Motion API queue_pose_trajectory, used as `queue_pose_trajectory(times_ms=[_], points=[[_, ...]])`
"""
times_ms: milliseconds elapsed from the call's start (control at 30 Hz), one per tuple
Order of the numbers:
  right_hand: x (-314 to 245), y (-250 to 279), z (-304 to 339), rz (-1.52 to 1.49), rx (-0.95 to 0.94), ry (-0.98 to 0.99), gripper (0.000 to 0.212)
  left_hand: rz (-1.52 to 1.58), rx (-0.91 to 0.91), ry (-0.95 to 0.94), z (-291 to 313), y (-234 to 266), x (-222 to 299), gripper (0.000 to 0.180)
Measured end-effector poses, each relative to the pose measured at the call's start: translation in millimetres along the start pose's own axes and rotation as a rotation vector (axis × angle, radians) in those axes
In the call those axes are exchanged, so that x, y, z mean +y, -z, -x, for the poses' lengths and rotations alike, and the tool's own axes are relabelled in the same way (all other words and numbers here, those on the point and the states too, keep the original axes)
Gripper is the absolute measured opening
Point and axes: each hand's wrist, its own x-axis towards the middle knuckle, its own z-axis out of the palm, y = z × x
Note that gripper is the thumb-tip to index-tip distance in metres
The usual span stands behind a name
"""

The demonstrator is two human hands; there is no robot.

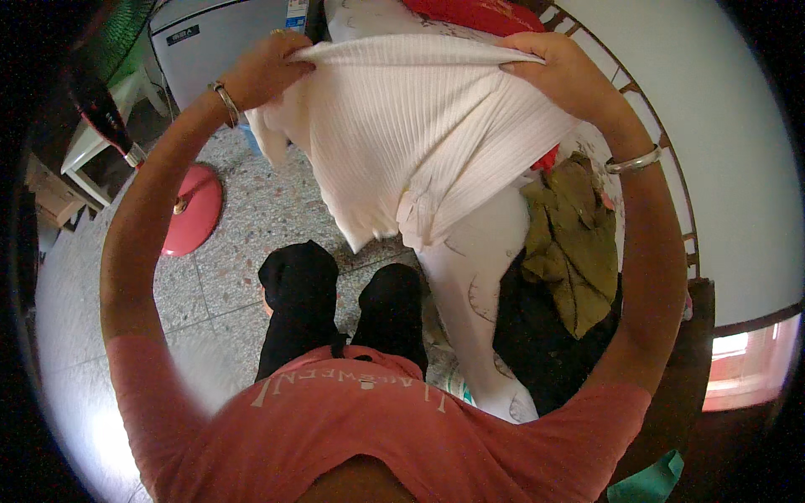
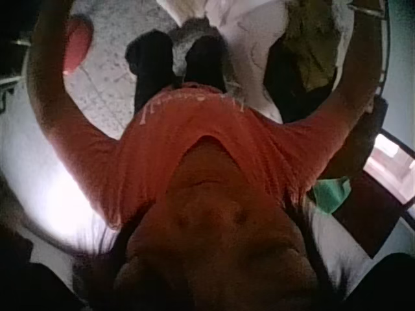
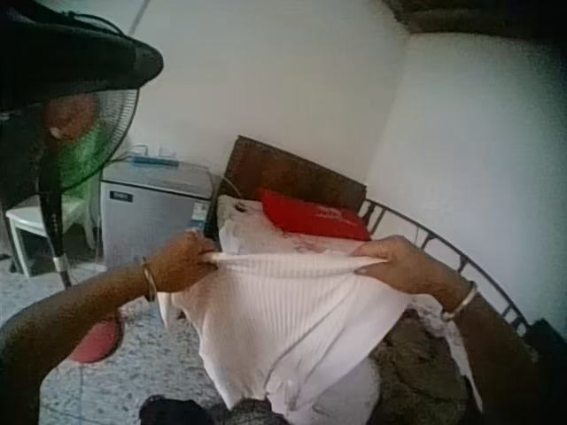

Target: The person folds several pieces of clothing on a bed, including a green towel, a black polka-dot shirt, a white ribbed top, and an olive-green shirt. They smooth and fold each item by hand, placing the finished items on the bed.

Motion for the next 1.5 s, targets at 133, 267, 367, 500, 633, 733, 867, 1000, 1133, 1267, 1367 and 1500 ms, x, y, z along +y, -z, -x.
queue_pose_trajectory(times_ms=[133,267,367,500,633,733,867,1000,1133,1267,1367,1500], points=[[0.3,-12.0,-12.6,-0.039,0.043,-0.011,0.026,-0.127,0.379,-0.432,-5.2,10.5,-33.7,0.020],[-7.0,-29.9,24.5,0.046,0.135,-0.044,0.029,0.002,0.202,-0.275,30.9,19.7,-6.5,0.025],[-46.7,-45.0,74.0,0.044,0.088,0.160,0.034,-0.119,0.116,-0.299,95.9,16.3,-2.8,0.043],[-120.7,-95.5,140.0,-0.110,-0.498,0.023,0.032,-0.082,-0.176,-0.358,219.5,7.3,8.9,0.024],[-153.1,-173.6,223.1,-0.679,-0.544,-0.098,0.026,0.097,-0.568,-0.180,309.3,-34.7,30.9,0.022],[-157.5,-196.1,259.6,-0.879,-0.586,-0.252,0.024,0.159,-0.771,0.056,340.8,-55.8,45.1,0.021],[-151.5,-202.6,259.1,-0.858,-0.708,-0.300,0.023,0.124,-0.788,0.160,348.5,-62.5,41.0,0.020],[-140.8,-207.5,274.3,-0.707,-0.791,-0.250,0.022,0.011,-0.780,0.155,351.3,-54.8,22.7,0.019],[-119.0,-215.9,297.2,-0.748,-0.657,-0.359,0.020,0.293,-0.515,0.265,357.2,-54.2,-4.3,0.032],[-88.6,-178.8,264.1,-0.764,-0.328,-0.483,0.027,0.493,-0.344,0.560,313.8,-34.6,-35.0,0.024],[-64.6,-159.4,216.2,-0.548,0.033,-0.706,0.030,0.349,0.020,0.403,251.4,-21.6,-53.3,0.037],[-32.5,-146.3,151.7,-0.616,0.381,-0.742,0.036,0.406,0.105,0.332,167.2,11.3,-41.9,0.030]])
